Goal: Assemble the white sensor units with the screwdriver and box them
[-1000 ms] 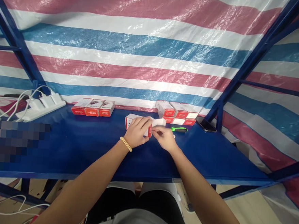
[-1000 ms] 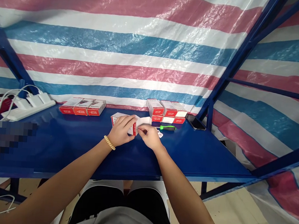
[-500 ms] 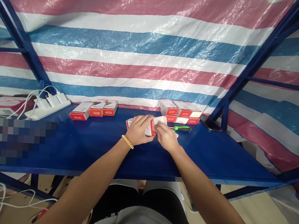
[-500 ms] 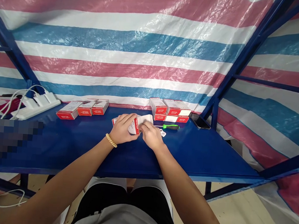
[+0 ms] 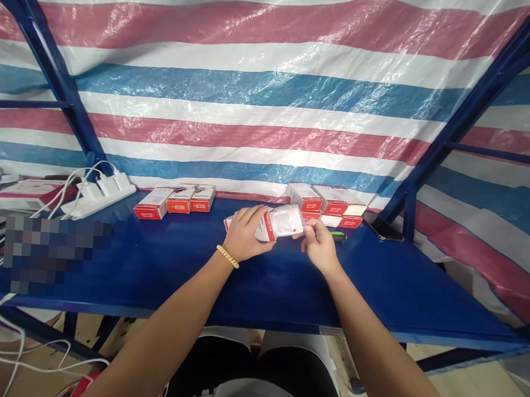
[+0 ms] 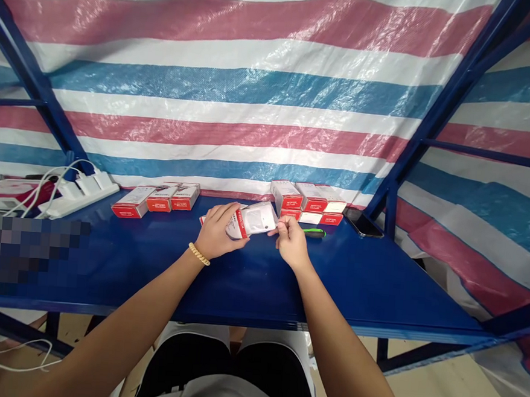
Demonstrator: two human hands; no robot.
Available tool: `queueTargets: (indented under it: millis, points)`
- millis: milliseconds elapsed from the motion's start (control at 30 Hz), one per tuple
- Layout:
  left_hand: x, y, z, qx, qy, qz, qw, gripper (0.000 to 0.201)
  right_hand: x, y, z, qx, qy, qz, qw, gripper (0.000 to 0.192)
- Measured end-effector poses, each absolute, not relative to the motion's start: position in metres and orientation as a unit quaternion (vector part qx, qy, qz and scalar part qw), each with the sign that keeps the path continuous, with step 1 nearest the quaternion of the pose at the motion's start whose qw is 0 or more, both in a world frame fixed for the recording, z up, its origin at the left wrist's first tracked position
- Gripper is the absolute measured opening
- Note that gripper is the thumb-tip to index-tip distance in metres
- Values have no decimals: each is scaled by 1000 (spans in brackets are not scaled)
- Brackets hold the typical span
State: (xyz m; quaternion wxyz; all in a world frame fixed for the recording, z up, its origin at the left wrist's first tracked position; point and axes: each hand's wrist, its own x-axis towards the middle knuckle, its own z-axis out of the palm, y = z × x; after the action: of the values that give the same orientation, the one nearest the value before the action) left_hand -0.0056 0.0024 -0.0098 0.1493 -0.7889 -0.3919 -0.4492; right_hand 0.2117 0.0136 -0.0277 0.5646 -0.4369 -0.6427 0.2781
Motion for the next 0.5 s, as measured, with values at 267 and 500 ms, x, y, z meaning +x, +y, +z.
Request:
queueTargets:
  millis: [267,500]
  points:
    - [-37,27,-7,-502,-577,-641,64,78,237,28,-17,-330,-341,417,775,35]
    - [-77,37,-3,-433,-646,-629,26,92,241,26,-18,-380,-301,431,761,28]
